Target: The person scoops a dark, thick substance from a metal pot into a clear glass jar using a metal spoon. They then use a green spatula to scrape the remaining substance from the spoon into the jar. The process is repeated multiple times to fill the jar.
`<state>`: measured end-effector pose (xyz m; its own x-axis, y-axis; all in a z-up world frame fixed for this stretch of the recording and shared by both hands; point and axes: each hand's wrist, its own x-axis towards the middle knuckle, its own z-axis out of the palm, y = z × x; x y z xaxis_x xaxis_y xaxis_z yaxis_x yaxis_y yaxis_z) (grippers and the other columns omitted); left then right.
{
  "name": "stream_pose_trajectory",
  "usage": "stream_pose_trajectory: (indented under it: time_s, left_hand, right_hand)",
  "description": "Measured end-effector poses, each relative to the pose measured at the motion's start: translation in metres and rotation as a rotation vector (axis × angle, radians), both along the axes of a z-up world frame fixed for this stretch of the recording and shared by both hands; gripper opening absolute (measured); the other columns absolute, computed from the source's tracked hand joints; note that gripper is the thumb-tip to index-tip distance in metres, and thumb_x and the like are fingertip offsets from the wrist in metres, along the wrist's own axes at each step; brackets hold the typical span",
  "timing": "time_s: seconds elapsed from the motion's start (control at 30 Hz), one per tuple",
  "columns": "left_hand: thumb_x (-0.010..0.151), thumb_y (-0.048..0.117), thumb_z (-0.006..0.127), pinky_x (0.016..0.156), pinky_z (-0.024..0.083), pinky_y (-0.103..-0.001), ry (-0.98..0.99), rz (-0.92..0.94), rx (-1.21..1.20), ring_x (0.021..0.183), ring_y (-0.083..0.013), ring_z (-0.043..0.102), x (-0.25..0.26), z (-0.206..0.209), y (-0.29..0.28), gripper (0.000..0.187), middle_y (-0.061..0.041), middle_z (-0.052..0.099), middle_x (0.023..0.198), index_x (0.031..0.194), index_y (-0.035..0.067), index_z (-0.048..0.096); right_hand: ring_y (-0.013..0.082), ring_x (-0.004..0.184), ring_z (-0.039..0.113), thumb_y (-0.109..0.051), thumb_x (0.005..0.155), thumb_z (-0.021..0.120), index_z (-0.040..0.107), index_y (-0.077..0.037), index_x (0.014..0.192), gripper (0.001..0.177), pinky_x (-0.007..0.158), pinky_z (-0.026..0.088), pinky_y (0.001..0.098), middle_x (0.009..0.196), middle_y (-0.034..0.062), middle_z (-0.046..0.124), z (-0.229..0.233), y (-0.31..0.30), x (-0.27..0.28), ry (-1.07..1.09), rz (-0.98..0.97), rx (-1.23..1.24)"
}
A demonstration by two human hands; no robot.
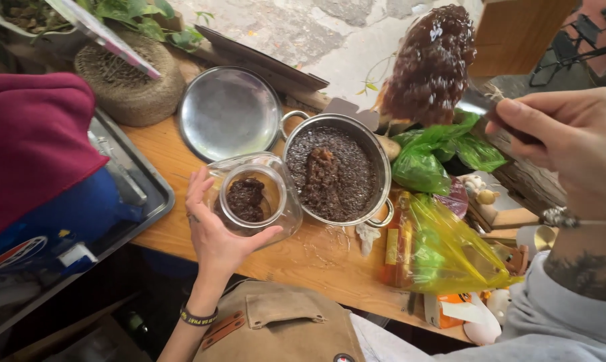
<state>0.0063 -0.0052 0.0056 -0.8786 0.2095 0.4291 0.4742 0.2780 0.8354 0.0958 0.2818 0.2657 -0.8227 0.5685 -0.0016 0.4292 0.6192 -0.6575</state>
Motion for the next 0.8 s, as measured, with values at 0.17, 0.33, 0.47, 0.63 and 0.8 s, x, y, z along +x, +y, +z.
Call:
stream_pose_trajectory:
  time_s: [0.17, 0.33, 0.47, 0.63, 0.8]
  left_hand:
    - [0.048, 0.048, 0.092, 0.118, 0.028, -0.051, -0.018, 0.023, 0.004, 0.143, -0.0404, 0.031, 0.0, -0.008, -0.001, 0.114, -0.021, 0.036, 0.147, 0.131, 0.002, 0.028]
    - [0.049, 0.047, 0.093, 0.117, 0.031, -0.05, -0.036, 0.019, 0.034, 0.144, -0.0404, 0.029, 0.0, -0.01, 0.0, 0.121, -0.019, 0.033, 0.147, 0.135, 0.0, 0.023]
    - [0.031, 0.033, 0.101, 0.116, 0.023, -0.053, -0.071, 0.012, 0.185, 0.143, -0.0428, 0.024, 0.0, -0.014, 0.003, 0.128, -0.02, 0.034, 0.147, 0.131, 0.001, 0.028]
    - [0.031, 0.036, 0.101, 0.116, 0.025, -0.054, -0.061, 0.016, 0.156, 0.143, -0.0424, 0.025, -0.001, -0.017, 0.002, 0.132, -0.018, 0.034, 0.146, 0.134, 0.002, 0.026]
    - [0.033, 0.039, 0.101, 0.118, 0.024, -0.053, -0.064, 0.014, 0.15, 0.143, -0.0412, 0.024, -0.001, -0.017, 0.002, 0.132, -0.016, 0.032, 0.147, 0.135, 0.004, 0.024]
  right_hand:
    - [0.013, 0.046, 0.043, -0.002, 0.1, 0.06, 0.07, 0.003, 0.097, 0.012, 0.035, 0.024, 0.0185, 0.069, 0.0144, 0.065, -0.011, -0.036, -0.006, 0.001, 0.105, -0.038]
    - [0.0085, 0.042, 0.037, -0.007, 0.095, 0.06, 0.073, -0.003, 0.084, 0.018, 0.037, 0.025, 0.0196, 0.053, 0.0038, 0.057, -0.08, -0.064, -0.01, 0.146, 0.296, 0.033]
    - [0.0056, 0.043, 0.046, -0.011, 0.088, 0.069, 0.079, -0.012, 0.081, 0.012, 0.048, 0.046, 0.0191, 0.045, 0.0, 0.058, -0.148, -0.065, -0.007, 0.33, 0.276, 0.006]
    - [0.0045, 0.044, 0.041, -0.005, 0.087, 0.067, 0.076, -0.009, 0.076, 0.015, 0.043, 0.041, 0.0208, 0.04, 0.0015, 0.053, -0.17, -0.087, -0.006, 0.463, 0.256, 0.048]
    - [0.0035, 0.044, 0.033, -0.001, 0.087, 0.066, 0.076, -0.008, 0.077, 0.017, 0.041, 0.037, 0.0203, 0.04, 0.0011, 0.046, -0.18, -0.094, -0.002, 0.576, 0.241, 0.067]
